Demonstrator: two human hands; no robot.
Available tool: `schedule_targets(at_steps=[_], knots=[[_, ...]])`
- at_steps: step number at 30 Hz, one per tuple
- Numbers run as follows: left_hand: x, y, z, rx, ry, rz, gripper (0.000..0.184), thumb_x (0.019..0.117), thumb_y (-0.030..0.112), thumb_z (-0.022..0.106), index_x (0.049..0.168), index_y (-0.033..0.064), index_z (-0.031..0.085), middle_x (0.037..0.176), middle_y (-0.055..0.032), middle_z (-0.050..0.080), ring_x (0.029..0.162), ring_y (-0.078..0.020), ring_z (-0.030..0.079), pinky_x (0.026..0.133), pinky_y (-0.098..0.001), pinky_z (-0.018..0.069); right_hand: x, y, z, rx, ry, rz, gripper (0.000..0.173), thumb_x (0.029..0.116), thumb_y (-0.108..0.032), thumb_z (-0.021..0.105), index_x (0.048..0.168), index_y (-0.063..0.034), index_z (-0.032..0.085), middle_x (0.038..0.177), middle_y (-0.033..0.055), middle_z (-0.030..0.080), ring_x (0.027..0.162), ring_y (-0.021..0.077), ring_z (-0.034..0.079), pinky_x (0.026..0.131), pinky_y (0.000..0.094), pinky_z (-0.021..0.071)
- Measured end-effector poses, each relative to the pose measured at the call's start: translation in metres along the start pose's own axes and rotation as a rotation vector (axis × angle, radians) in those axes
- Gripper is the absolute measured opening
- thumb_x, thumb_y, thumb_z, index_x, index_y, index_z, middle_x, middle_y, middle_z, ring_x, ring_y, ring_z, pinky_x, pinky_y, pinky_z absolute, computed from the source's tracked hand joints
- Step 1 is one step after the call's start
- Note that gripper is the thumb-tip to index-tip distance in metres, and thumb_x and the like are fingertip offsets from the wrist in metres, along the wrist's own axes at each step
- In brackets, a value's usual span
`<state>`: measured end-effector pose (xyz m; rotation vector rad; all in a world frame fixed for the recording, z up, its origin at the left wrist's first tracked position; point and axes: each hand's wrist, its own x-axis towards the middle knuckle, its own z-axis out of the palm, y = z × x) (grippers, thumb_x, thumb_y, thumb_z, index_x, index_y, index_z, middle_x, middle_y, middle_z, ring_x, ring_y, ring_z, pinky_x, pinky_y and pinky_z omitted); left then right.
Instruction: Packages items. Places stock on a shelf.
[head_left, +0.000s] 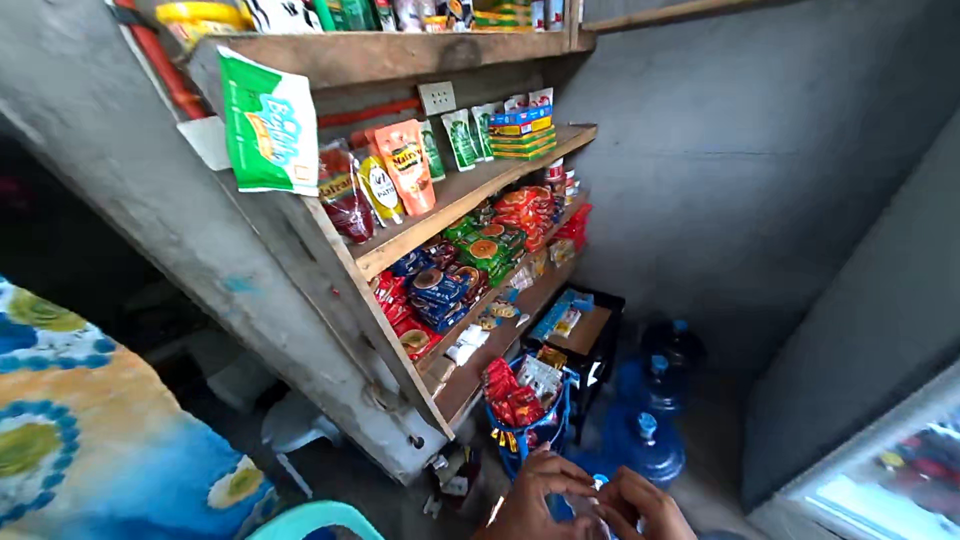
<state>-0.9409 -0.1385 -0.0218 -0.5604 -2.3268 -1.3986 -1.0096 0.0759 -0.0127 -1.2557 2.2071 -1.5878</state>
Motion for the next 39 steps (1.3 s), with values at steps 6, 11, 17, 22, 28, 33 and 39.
schedule_targets(at_steps=[6, 11, 17, 22, 28, 33, 39], knots=[[0.023, 0.005, 0.04, 0.132, 0.169, -0.038, 0.014, 0.0844, 0.015, 0.081, 0.093, 0.0042, 0.08, 0.105, -0.0063, 0.077, 0.107, -0.0161, 0.07, 0.117, -0.0461, 0.0369, 0.014, 0.03, -0.044, -0.005, -0.115, -0.063, 0.018, 0.0949, -0.014, 0.07, 0.096, 0.0032, 0.074, 0.092, 0.0161, 0.069, 0.07, 0.0187, 0.066, 0.066, 0.0339, 0.0579], [0.046, 0.006, 0.065, 0.171, 0.176, -0.037, 0.013, 0.0887, 0.015, 0.074, 0.088, 0.0023, 0.078, 0.103, -0.0086, 0.077, 0.107, -0.0177, 0.07, 0.117, -0.0443, 0.0363, 0.022, 0.049, -0.084, 0.04, -0.225, -0.076, 0.019, 0.096, -0.012, 0.068, 0.097, 0.0057, 0.073, 0.091, 0.0184, 0.068, 0.075, 0.0239, 0.067, 0.071, 0.0383, 0.0582], [0.062, 0.0, 0.098, 0.102, 0.28, -0.111, 0.014, 0.0799, 0.007, 0.074, 0.081, -0.0062, 0.068, 0.107, -0.0198, 0.071, 0.107, -0.0243, 0.067, 0.096, -0.0354, 0.0532, 0.029, 0.064, -0.101, 0.063, -0.279, -0.091, 0.019, 0.0957, -0.013, 0.068, 0.096, 0.0055, 0.073, 0.091, 0.0184, 0.068, 0.075, 0.0236, 0.067, 0.07, 0.0385, 0.0588], [0.065, -0.005, 0.099, -0.043, 0.29, -0.106, 0.021, 0.0812, 0.01, 0.072, 0.08, -0.0094, 0.064, 0.116, -0.0229, 0.065, 0.112, -0.02, 0.062, 0.097, -0.0288, 0.0502, 0.031, 0.068, -0.098, 0.024, -0.241, -0.115, 0.017, 0.0951, -0.012, 0.068, 0.098, 0.0044, 0.072, 0.093, 0.0177, 0.069, 0.072, 0.0222, 0.067, 0.066, 0.0374, 0.0588], [0.059, -0.004, 0.09, -0.231, 0.241, -0.211, 0.019, 0.0851, 0.01, 0.068, 0.082, -0.0079, 0.062, 0.122, -0.0175, 0.062, 0.109, -0.0103, 0.06, 0.091, -0.0227, 0.05, 0.034, 0.074, -0.084, 0.0, -0.187, -0.189, 0.018, 0.0955, -0.019, 0.066, 0.096, -0.0027, 0.072, 0.09, 0.01, 0.068, 0.066, 0.0133, 0.064, 0.059, 0.0304, 0.0575], [0.049, -0.003, 0.078, -0.221, 0.255, -0.153, 0.019, 0.0846, 0.01, 0.076, 0.086, -0.0058, 0.064, 0.12, -0.0156, 0.064, 0.111, -0.0092, 0.061, 0.094, -0.0225, 0.0506, 0.04, 0.08, -0.071, 0.065, -0.174, -0.251, 0.022, 0.0977, -0.026, 0.064, 0.096, -0.0057, 0.071, 0.089, 0.0054, 0.066, 0.067, 0.0047, 0.062, 0.06, 0.0201, 0.0551], [0.034, -0.001, 0.073, -0.249, 0.376, -0.153, 0.018, 0.0841, 0.01, 0.078, 0.086, -0.0052, 0.07, 0.117, -0.0138, 0.07, 0.111, -0.0093, 0.065, 0.093, -0.0234, 0.054, 0.047, 0.077, -0.064, 0.23, -0.207, -0.231, 0.018, 0.0963, -0.022, 0.066, 0.096, -0.0048, 0.073, 0.092, 0.0023, 0.067, 0.069, -0.0039, 0.06, 0.062, 0.0111, 0.0527]])
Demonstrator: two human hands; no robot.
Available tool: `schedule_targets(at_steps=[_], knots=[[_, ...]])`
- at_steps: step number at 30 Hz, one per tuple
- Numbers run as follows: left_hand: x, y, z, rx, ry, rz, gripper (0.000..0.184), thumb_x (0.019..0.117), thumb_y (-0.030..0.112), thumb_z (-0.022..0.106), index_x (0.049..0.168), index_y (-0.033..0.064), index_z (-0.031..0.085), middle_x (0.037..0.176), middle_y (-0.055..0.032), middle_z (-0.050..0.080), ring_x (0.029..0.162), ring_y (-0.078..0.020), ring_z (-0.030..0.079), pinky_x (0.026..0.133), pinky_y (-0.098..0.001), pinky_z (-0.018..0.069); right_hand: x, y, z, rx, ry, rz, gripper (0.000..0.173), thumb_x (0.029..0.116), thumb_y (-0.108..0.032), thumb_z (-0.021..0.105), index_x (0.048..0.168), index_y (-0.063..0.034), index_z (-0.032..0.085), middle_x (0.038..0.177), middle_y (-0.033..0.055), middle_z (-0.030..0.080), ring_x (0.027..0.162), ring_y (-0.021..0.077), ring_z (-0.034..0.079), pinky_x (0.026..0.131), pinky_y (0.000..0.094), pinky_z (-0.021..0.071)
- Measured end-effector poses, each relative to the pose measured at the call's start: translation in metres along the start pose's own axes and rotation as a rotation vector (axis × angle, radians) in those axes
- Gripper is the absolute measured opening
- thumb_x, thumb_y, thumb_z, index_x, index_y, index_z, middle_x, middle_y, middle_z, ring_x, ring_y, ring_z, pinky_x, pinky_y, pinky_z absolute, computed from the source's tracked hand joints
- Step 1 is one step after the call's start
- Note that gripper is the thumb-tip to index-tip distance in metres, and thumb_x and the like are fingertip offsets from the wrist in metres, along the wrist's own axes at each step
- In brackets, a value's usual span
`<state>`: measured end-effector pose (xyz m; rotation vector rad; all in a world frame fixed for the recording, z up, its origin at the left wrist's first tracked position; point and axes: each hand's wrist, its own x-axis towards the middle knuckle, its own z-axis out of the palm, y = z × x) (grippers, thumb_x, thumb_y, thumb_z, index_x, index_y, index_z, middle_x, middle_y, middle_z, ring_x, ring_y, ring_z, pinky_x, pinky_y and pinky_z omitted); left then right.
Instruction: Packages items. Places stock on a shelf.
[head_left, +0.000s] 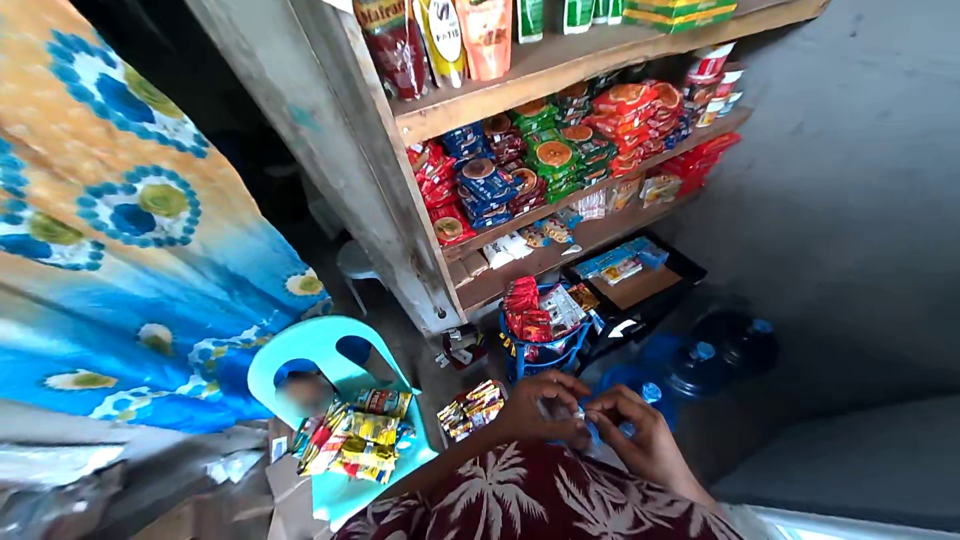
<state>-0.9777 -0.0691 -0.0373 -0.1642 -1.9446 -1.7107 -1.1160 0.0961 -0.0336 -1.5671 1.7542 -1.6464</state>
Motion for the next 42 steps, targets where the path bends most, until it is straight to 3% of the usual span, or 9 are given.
schedule_targets(at_steps=[3, 8, 10, 13, 22, 29, 32, 37, 42], knots=[[-0.005, 0.0, -0.004, 0.055, 0.036, 0.011, 0.017, 0.0836, 0.011, 0.077, 0.085, -0.0049, 0.072, 0.113, -0.0132, 0.072, 0.11, -0.0099, 0.065, 0.094, -0.0237, 0.0524, 0.0, 0.004, 0.006, 0.03, -0.001, 0.015, 0.018, 0.0962, -0.021, 0.066, 0.098, -0.0036, 0.073, 0.094, 0.0027, 0.067, 0.068, -0.0035, 0.06, 0.061, 0.0124, 0.0541], [-0.009, 0.002, -0.013, 0.097, 0.088, 0.019, 0.015, 0.0863, 0.013, 0.077, 0.086, -0.001, 0.072, 0.11, -0.0083, 0.074, 0.113, -0.0096, 0.064, 0.114, -0.0342, 0.04, 0.002, 0.005, 0.021, 0.064, -0.013, 0.052, 0.019, 0.0956, -0.019, 0.066, 0.098, -0.0019, 0.072, 0.094, 0.0041, 0.067, 0.068, -0.003, 0.061, 0.062, 0.0125, 0.0541], [-0.009, 0.006, -0.016, 0.085, 0.135, 0.002, 0.015, 0.0849, 0.011, 0.076, 0.086, -0.0025, 0.071, 0.109, -0.0092, 0.073, 0.111, -0.0089, 0.065, 0.108, -0.0305, 0.045, 0.004, 0.003, 0.025, 0.065, -0.026, 0.056, 0.019, 0.0958, -0.018, 0.065, 0.099, -0.001, 0.072, 0.095, 0.0048, 0.067, 0.069, -0.0029, 0.061, 0.062, 0.0125, 0.054], [-0.01, 0.01, -0.02, 0.049, 0.216, -0.056, 0.014, 0.0837, 0.008, 0.076, 0.088, -0.0046, 0.07, 0.111, -0.0087, 0.071, 0.106, -0.0053, 0.065, 0.091, -0.0216, 0.0542, 0.006, 0.0, 0.025, 0.062, -0.053, 0.069, 0.019, 0.0964, -0.016, 0.064, 0.099, 0.0012, 0.072, 0.096, 0.0059, 0.067, 0.071, -0.0026, 0.061, 0.064, 0.0126, 0.0543], [-0.025, 0.01, -0.046, 0.026, 0.373, -0.339, 0.006, 0.0875, 0.009, 0.074, 0.091, 0.0047, 0.07, 0.113, -0.0018, 0.067, 0.106, -0.0081, 0.063, 0.091, -0.0289, 0.0546, -0.013, 0.01, 0.031, 0.039, -0.147, 0.155, 0.023, 0.0983, -0.018, 0.063, 0.101, 0.0037, 0.071, 0.094, 0.008, 0.067, 0.073, -0.002, 0.06, 0.066, 0.0126, 0.0523], [-0.029, 0.007, -0.071, 0.185, 0.443, -0.258, 0.007, 0.084, 0.004, 0.074, 0.09, 0.0036, 0.071, 0.114, -0.0024, 0.068, 0.106, -0.0077, 0.065, 0.09, -0.028, 0.0563, -0.019, 0.015, 0.035, -0.008, -0.221, 0.215, 0.025, 0.0986, -0.02, 0.063, 0.099, 0.0025, 0.072, 0.092, 0.0097, 0.066, 0.073, 0.0002, 0.06, 0.066, 0.0134, 0.0515], [-0.024, 0.006, -0.091, 0.324, 0.461, -0.13, 0.009, 0.0839, 0.003, 0.074, 0.091, -0.0013, 0.07, 0.113, -0.0085, 0.069, 0.107, -0.0123, 0.065, 0.094, -0.0304, 0.0552, -0.019, 0.011, 0.037, -0.037, -0.241, 0.226, 0.025, 0.0987, -0.02, 0.062, 0.1, 0.0031, 0.073, 0.093, 0.0123, 0.068, 0.074, 0.0039, 0.062, 0.067, 0.0163, 0.053], [-0.023, 0.01, -0.119, 0.476, 0.499, -0.044, 0.01, 0.0837, 0.003, 0.073, 0.092, -0.0031, 0.07, 0.112, -0.0115, 0.069, 0.107, -0.0124, 0.065, 0.092, -0.0275, 0.0553, -0.024, 0.008, 0.038, -0.056, -0.246, 0.286, 0.026, 0.0994, -0.02, 0.06, 0.101, 0.0034, 0.073, 0.094, 0.0127, 0.07, 0.076, 0.0058, 0.064, 0.07, 0.0192, 0.0548], [-0.046, -0.006, -0.153, 0.798, 0.458, -0.128, 0.012, 0.0871, 0.009, 0.074, 0.094, -0.0017, 0.074, 0.111, -0.0167, 0.069, 0.109, -0.024, 0.063, 0.099, -0.0406, 0.0491, -0.035, 0.012, 0.042, -0.055, -0.223, 0.338, 0.025, 0.0986, -0.021, 0.061, 0.1, 0.0007, 0.073, 0.093, 0.0083, 0.068, 0.077, 0.0043, 0.065, 0.071, 0.0195, 0.0559]])
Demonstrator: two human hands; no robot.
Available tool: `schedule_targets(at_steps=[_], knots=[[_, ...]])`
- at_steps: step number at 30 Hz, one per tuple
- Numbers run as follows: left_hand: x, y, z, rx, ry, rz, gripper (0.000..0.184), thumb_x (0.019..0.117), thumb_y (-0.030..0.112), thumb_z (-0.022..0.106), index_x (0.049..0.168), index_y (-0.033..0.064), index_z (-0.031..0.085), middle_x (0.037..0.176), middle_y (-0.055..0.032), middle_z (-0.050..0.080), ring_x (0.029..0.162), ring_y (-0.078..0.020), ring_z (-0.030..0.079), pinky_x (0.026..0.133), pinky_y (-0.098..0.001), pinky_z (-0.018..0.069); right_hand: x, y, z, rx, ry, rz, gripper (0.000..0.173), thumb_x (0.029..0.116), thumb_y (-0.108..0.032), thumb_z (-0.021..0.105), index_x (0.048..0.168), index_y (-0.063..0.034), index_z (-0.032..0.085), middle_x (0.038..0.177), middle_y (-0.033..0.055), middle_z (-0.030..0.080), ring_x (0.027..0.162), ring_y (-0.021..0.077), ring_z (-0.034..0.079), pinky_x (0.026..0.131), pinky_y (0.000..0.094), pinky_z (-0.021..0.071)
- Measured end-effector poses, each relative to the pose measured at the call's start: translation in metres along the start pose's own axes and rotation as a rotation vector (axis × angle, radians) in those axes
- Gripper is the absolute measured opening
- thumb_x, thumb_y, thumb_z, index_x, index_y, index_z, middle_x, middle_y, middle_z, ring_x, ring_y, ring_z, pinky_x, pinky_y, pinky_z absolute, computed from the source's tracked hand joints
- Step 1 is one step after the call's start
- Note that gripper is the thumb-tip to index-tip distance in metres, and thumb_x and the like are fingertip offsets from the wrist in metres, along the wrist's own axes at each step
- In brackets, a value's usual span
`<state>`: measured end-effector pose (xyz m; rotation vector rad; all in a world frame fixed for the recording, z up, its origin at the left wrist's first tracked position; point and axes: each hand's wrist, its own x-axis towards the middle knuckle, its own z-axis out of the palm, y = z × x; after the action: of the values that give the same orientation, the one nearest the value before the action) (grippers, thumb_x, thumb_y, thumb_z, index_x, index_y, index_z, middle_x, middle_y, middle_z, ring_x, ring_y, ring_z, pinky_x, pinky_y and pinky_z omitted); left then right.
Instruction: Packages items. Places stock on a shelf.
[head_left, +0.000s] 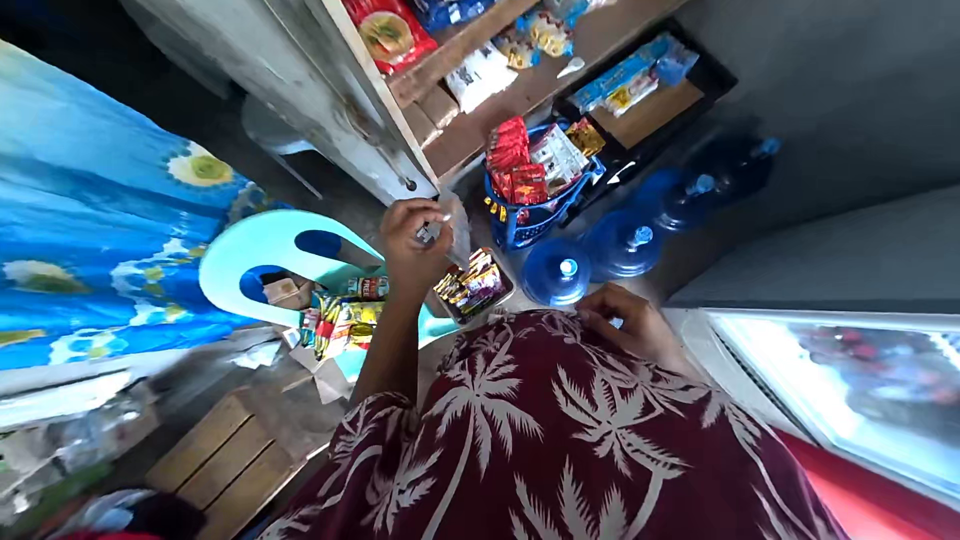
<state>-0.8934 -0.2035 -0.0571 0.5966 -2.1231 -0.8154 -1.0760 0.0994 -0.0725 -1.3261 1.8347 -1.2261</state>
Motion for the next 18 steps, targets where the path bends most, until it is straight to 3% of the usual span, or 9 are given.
schedule_targets(at_steps=[3, 6, 9, 11, 14, 16, 18], knots=[[-0.007, -0.017, -0.003, 0.08, -0.026, 0.037, 0.011, 0.0882, 0.005, 0.072, 0.095, -0.0047, 0.073, 0.107, -0.0205, 0.07, 0.104, -0.0243, 0.067, 0.093, -0.0335, 0.0543, -0.002, 0.001, 0.003, 0.0, 0.01, -0.005, 0.023, 0.0983, -0.02, 0.061, 0.098, 0.0001, 0.072, 0.092, 0.0074, 0.068, 0.077, 0.0035, 0.064, 0.07, 0.0187, 0.0556], [-0.01, -0.024, -0.007, 0.146, -0.025, 0.032, 0.012, 0.0904, 0.005, 0.07, 0.096, -0.0054, 0.072, 0.108, -0.0222, 0.072, 0.105, -0.0278, 0.07, 0.094, -0.0374, 0.0555, 0.0, -0.001, 0.006, 0.0, 0.0, 0.001, 0.022, 0.0975, -0.019, 0.061, 0.098, 0.0007, 0.072, 0.091, 0.0075, 0.067, 0.075, 0.0038, 0.063, 0.069, 0.0187, 0.0549], [-0.005, -0.025, -0.013, 0.082, 0.028, 0.009, 0.013, 0.0905, 0.004, 0.069, 0.097, -0.0068, 0.07, 0.108, -0.0221, 0.071, 0.108, -0.0253, 0.068, 0.096, -0.0364, 0.0545, 0.001, -0.003, 0.009, -0.01, 0.012, -0.017, 0.021, 0.0973, -0.018, 0.061, 0.097, 0.0005, 0.072, 0.09, 0.007, 0.066, 0.074, 0.004, 0.063, 0.066, 0.0187, 0.0548], [0.001, -0.03, -0.017, -0.105, 0.09, -0.005, 0.012, 0.0911, 0.002, 0.067, 0.1, -0.0059, 0.067, 0.11, -0.0149, 0.069, 0.104, -0.0169, 0.067, 0.092, -0.032, 0.0551, 0.002, -0.003, 0.011, -0.008, 0.019, -0.018, 0.021, 0.0974, -0.018, 0.061, 0.097, 0.0002, 0.072, 0.09, 0.0068, 0.066, 0.074, 0.004, 0.063, 0.066, 0.0185, 0.0546], [0.007, -0.028, -0.026, -0.389, 0.134, -0.054, 0.011, 0.0959, 0.005, 0.063, 0.106, 0.0084, 0.066, 0.112, 0.0034, 0.07, 0.102, -0.0091, 0.067, 0.09, -0.0331, 0.0576, -0.005, -0.004, 0.016, 0.004, -0.007, 0.046, 0.024, 0.0992, -0.02, 0.061, 0.1, 0.0003, 0.072, 0.093, 0.0089, 0.068, 0.077, 0.0073, 0.065, 0.07, 0.0226, 0.057], [0.011, -0.017, -0.031, -0.404, 0.141, -0.118, 0.011, 0.0976, 0.011, 0.062, 0.108, 0.0105, 0.066, 0.113, 0.005, 0.069, 0.104, -0.0086, 0.067, 0.092, -0.0336, 0.0575, -0.005, -0.006, 0.017, -0.012, 0.013, 0.039, 0.025, 0.0994, -0.019, 0.061, 0.103, 0.0029, 0.072, 0.096, 0.0144, 0.071, 0.079, 0.0134, 0.068, 0.072, 0.028, 0.0582], [0.019, -0.011, -0.029, -0.432, 0.173, -0.154, 0.013, 0.0939, 0.008, 0.062, 0.106, 0.0061, 0.066, 0.11, 0.0015, 0.07, 0.1, -0.0098, 0.068, 0.087, -0.0322, 0.0586, 0.0, -0.006, 0.021, -0.022, 0.068, 0.012, 0.022, 0.0973, -0.018, 0.064, 0.101, 0.0017, 0.073, 0.096, 0.0142, 0.072, 0.076, 0.0147, 0.068, 0.07, 0.0293, 0.0588]])
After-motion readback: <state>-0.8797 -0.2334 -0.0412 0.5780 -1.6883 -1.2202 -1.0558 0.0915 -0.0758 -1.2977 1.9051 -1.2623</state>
